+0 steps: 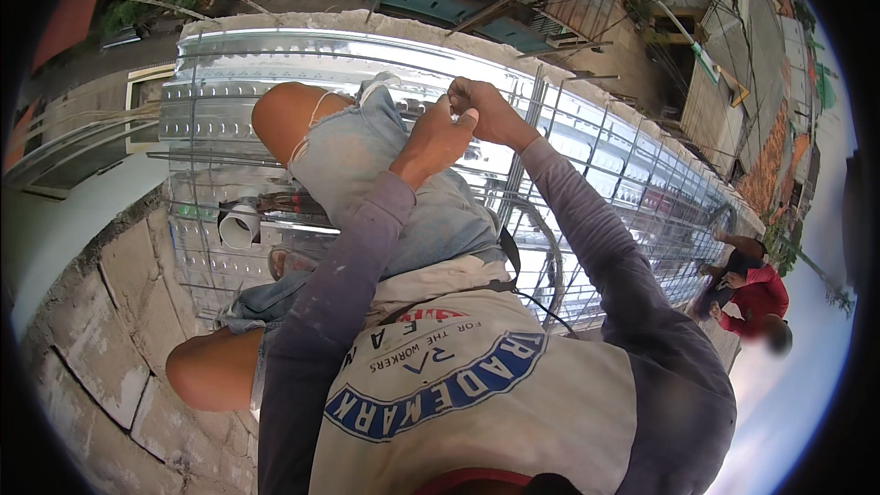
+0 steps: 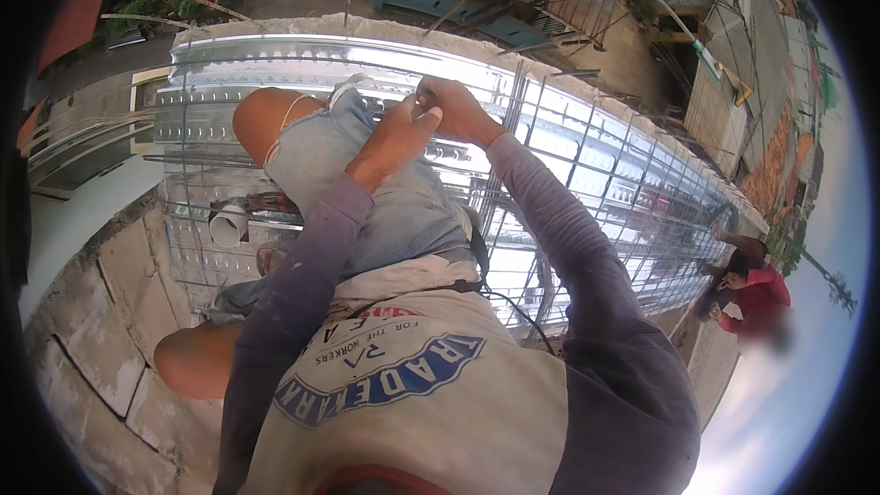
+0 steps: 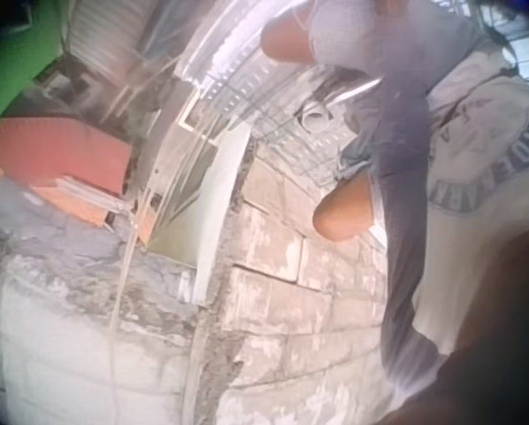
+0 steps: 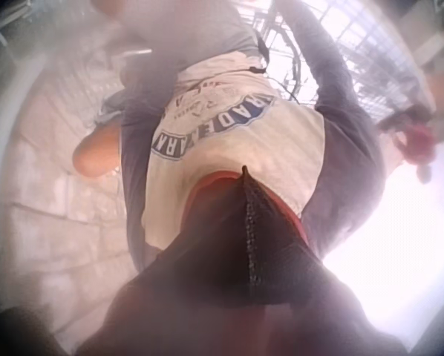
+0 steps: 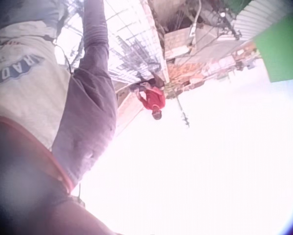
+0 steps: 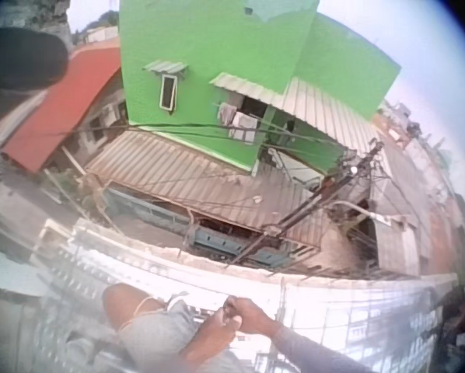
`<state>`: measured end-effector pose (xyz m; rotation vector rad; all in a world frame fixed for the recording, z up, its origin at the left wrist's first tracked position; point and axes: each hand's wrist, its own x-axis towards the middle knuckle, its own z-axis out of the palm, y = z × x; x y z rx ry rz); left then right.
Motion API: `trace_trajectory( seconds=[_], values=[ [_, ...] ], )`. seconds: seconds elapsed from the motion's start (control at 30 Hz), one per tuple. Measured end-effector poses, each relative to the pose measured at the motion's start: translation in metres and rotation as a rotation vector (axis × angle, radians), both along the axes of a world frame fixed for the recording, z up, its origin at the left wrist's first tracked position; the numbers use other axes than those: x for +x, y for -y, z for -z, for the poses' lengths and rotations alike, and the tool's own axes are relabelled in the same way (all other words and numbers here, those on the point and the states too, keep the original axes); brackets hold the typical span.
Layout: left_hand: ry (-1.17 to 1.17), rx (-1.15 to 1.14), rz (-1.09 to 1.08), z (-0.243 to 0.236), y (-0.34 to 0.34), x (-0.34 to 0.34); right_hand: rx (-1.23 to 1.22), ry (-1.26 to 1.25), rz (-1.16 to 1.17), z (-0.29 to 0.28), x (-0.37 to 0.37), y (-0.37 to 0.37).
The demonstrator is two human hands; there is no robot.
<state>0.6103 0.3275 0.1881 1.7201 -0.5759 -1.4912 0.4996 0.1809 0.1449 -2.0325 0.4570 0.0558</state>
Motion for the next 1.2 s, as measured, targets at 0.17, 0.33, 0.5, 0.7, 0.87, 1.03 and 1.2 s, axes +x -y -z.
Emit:
trace_trajectory(
  seconds=[0.17,0.33,0.5,0.7,0.87,1.03,1.2],
  values=[
    [-0.237,-0.168,-0.372,0.009,-0.018,-0.005,0.262,0.005,0.17,-0.019,0.034,0.003],
    [-0.496,-0.191,-0.553,0.016,-0.023,0.004,0.281,-0.043,0.162,-0.027,0.059,-0.01],
    [-0.471,-0.103,-0.541,0.011,-0.023,-0.009,0.211,0.009,0.103,-0.025,0.088,-0.023],
    [-0.407,-0.23,-0.537,0.006,-0.017,-0.014,0.158,0.211,-0.01,-0.062,0.201,-0.027],
    [-0.254,-0.405,-0.743,0.008,-0.028,0.03,0.079,0.4,-0.059,-0.094,0.241,-0.044],
    [-0.13,-0.356,-0.838,-0.004,-0.039,0.042,0.365,0.331,0.208,-0.09,0.173,-0.059],
    [-0.119,-0.325,-0.854,0.0,-0.043,0.052,0.304,0.145,0.45,-0.067,0.064,-0.069]
  ],
)
